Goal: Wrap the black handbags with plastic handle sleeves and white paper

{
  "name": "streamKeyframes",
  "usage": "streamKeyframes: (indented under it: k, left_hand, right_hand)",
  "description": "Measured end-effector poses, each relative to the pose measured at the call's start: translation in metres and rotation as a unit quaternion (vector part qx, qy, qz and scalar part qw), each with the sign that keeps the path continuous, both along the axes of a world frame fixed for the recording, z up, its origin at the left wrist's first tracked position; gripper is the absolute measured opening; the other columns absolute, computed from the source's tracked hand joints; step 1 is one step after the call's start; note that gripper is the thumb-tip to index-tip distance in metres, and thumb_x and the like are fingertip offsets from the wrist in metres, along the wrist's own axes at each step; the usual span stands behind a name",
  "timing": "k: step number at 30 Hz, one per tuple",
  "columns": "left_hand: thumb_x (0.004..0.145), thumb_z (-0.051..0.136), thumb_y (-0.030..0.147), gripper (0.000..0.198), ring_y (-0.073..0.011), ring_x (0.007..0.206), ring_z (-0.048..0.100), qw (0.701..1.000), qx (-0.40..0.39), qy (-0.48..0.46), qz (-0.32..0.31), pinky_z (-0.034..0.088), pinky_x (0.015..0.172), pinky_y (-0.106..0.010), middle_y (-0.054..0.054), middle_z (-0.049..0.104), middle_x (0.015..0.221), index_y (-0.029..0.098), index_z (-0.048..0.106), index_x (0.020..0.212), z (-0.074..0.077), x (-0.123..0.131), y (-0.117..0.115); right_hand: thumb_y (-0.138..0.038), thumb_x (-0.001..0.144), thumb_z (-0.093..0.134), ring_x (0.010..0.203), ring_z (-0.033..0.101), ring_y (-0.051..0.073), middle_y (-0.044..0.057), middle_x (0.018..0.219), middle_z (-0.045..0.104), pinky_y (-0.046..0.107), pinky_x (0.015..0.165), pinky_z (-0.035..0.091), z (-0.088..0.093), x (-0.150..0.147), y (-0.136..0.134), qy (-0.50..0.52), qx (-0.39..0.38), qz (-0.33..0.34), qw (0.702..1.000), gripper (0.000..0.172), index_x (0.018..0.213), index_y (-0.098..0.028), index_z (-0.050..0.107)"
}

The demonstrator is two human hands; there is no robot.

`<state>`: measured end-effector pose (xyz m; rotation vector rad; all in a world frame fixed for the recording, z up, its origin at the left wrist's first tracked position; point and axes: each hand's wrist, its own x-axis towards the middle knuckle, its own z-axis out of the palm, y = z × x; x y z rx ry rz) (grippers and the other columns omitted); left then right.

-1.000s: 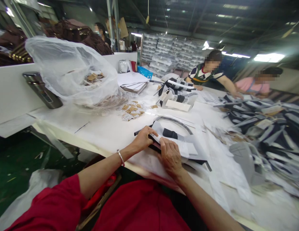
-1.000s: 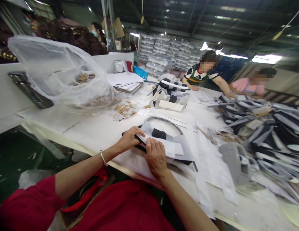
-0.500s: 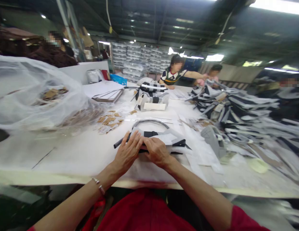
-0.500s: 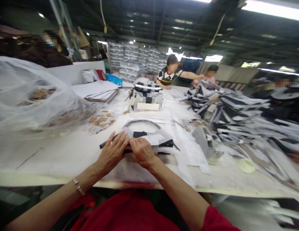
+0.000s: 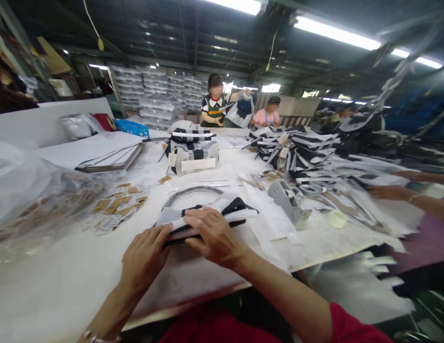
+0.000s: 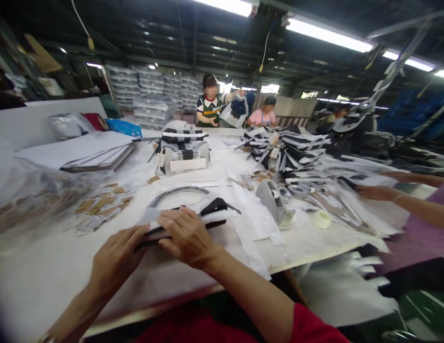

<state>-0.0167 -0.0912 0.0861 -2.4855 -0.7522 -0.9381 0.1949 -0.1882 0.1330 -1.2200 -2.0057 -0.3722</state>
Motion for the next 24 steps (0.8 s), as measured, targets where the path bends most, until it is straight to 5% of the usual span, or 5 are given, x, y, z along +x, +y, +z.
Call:
streamKeyframes:
  k: [5, 9, 17, 21, 24]
  left_hand:
    - [0.088, 0.053, 0.031, 0.034, -0.0282, 0.096, 0.068, 0.994, -0.069, -0.042, 0.070, 0.053, 0.076, -0.037, -0.009, 0.072, 0.106, 0.021, 0.060, 0.120, 0.006, -0.011, 0.011]
    - [0.088, 0.053, 0.036, 0.036, -0.0295, 0.101, 0.067, 0.981, -0.140, -0.094, 0.098, 0.054, 0.079, -0.039, -0.008, 0.071, 0.112, 0.024, 0.059, 0.121, 0.007, -0.013, 0.016]
    - [0.081, 0.064, 0.029, 0.037, -0.0256, 0.106, 0.065, 0.951, -0.242, -0.159, 0.105, 0.053, 0.090, -0.036, -0.005, 0.071, 0.112, 0.025, 0.061, 0.117, 0.001, -0.013, 0.005]
    - [0.079, 0.066, 0.023, 0.039, -0.0243, 0.104, 0.065, 0.937, -0.277, -0.181, 0.111, 0.053, 0.092, -0.036, -0.004, 0.071, 0.111, 0.025, 0.061, 0.117, -0.002, -0.013, 0.003]
    - [0.079, 0.066, 0.023, 0.038, -0.0239, 0.106, 0.065, 0.926, -0.298, -0.204, 0.110, 0.052, 0.094, -0.036, -0.003, 0.071, 0.112, 0.025, 0.061, 0.117, -0.001, -0.016, 0.003]
  right_hand:
    - [-0.021, 0.095, 0.055, 0.109, 0.063, 0.019, 0.010, 0.114, 0.070, 0.040, 0.098, 0.050, 0.002, 0.078, -0.042, 0.151, 0.091, -0.172, 0.969, 0.019, 0.111, -0.020, 0.066]
    - [-0.039, 0.093, 0.058, 0.089, 0.068, 0.023, 0.008, 0.091, 0.075, 0.042, 0.085, 0.053, -0.050, 0.148, -0.064, 0.127, 0.003, -0.293, 0.948, 0.024, 0.090, -0.021, 0.073]
    - [-0.053, 0.091, 0.050, 0.102, 0.068, 0.030, 0.008, 0.102, 0.076, 0.051, 0.096, 0.049, -0.144, 0.206, -0.083, 0.027, -0.132, -0.288, 0.948, 0.041, 0.091, -0.024, 0.079]
    - [-0.057, 0.089, 0.045, 0.103, 0.068, 0.032, 0.005, 0.102, 0.076, 0.053, 0.100, 0.044, -0.154, 0.220, -0.080, 0.028, -0.140, -0.284, 0.948, 0.045, 0.090, -0.028, 0.079]
    - [-0.066, 0.086, 0.044, 0.101, 0.068, 0.034, 0.007, 0.100, 0.077, 0.056, 0.102, 0.042, -0.133, 0.211, -0.075, 0.085, -0.114, -0.310, 0.940, 0.053, 0.084, -0.026, 0.078]
